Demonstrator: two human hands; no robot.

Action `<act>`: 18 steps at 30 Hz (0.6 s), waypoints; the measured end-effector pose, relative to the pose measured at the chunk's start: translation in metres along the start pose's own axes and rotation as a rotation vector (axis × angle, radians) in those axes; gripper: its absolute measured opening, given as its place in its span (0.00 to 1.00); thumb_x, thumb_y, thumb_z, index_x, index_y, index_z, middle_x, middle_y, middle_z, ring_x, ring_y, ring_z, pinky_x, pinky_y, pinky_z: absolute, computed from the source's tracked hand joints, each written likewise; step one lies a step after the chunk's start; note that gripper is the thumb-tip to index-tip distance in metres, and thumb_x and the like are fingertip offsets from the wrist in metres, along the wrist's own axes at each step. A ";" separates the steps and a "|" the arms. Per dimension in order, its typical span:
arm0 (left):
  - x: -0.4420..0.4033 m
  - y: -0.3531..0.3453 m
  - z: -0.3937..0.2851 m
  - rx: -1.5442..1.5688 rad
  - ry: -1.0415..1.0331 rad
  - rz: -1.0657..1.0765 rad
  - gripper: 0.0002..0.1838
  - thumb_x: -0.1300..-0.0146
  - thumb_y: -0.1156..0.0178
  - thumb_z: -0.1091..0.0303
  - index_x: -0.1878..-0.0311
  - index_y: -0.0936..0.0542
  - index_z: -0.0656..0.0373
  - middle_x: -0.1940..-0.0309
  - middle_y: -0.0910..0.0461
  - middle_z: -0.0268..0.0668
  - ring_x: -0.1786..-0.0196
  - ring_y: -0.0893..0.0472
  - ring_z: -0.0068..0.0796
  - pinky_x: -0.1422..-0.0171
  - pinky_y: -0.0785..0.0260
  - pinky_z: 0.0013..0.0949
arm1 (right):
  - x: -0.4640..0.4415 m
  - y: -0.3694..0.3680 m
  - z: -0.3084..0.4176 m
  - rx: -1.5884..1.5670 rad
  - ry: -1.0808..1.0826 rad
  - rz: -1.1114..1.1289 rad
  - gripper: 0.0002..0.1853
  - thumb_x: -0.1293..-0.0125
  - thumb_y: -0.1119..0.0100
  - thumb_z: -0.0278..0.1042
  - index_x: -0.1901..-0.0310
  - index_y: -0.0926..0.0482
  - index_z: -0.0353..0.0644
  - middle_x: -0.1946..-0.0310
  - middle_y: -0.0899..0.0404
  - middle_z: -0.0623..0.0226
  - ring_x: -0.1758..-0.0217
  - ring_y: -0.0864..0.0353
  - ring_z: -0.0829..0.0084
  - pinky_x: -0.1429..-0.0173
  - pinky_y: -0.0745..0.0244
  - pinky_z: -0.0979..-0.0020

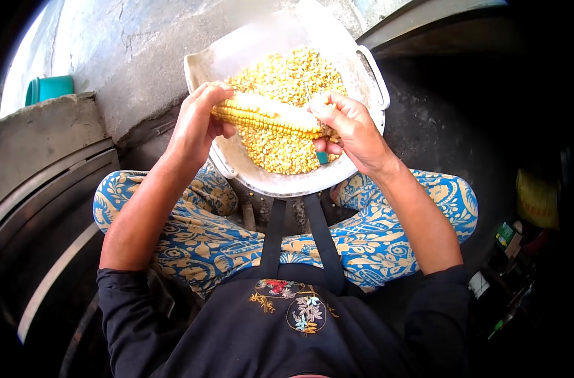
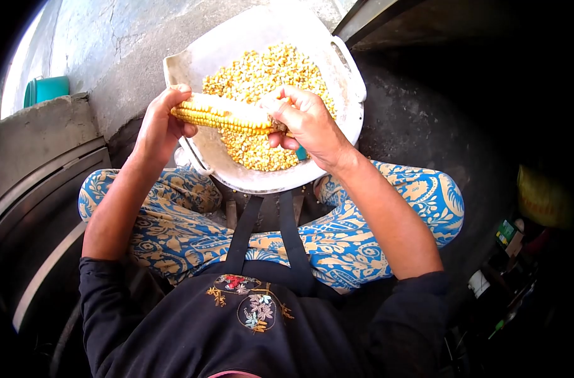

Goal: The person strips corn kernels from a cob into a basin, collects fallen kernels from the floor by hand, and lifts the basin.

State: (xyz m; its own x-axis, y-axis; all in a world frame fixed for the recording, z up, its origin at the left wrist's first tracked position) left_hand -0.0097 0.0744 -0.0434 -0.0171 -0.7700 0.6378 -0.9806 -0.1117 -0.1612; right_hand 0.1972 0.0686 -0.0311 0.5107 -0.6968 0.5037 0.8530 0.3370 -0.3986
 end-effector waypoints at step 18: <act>0.002 -0.013 0.016 -0.053 0.083 0.069 0.15 0.42 0.45 0.59 0.59 0.26 0.61 0.71 0.26 0.34 0.81 0.29 0.21 0.77 0.35 0.22 | 0.003 -0.004 0.015 0.745 0.330 -0.222 0.17 0.34 0.49 0.45 0.72 0.25 0.38 0.82 0.29 0.52 0.78 0.25 0.60 0.73 0.33 0.64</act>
State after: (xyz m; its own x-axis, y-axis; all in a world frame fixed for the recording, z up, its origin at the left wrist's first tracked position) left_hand 0.0061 0.0647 -0.0522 -0.0987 -0.7200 0.6869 -0.9855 -0.0249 -0.1678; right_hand 0.1968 0.0746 -0.0165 0.3635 -0.9066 0.2144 0.8372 0.4188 0.3517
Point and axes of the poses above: each hand's wrist, its own x-axis away from the middle knuckle, its own y-axis out of the back of the hand, z = x × y, the point moved 7 cm from there along -x, towards the middle knuckle
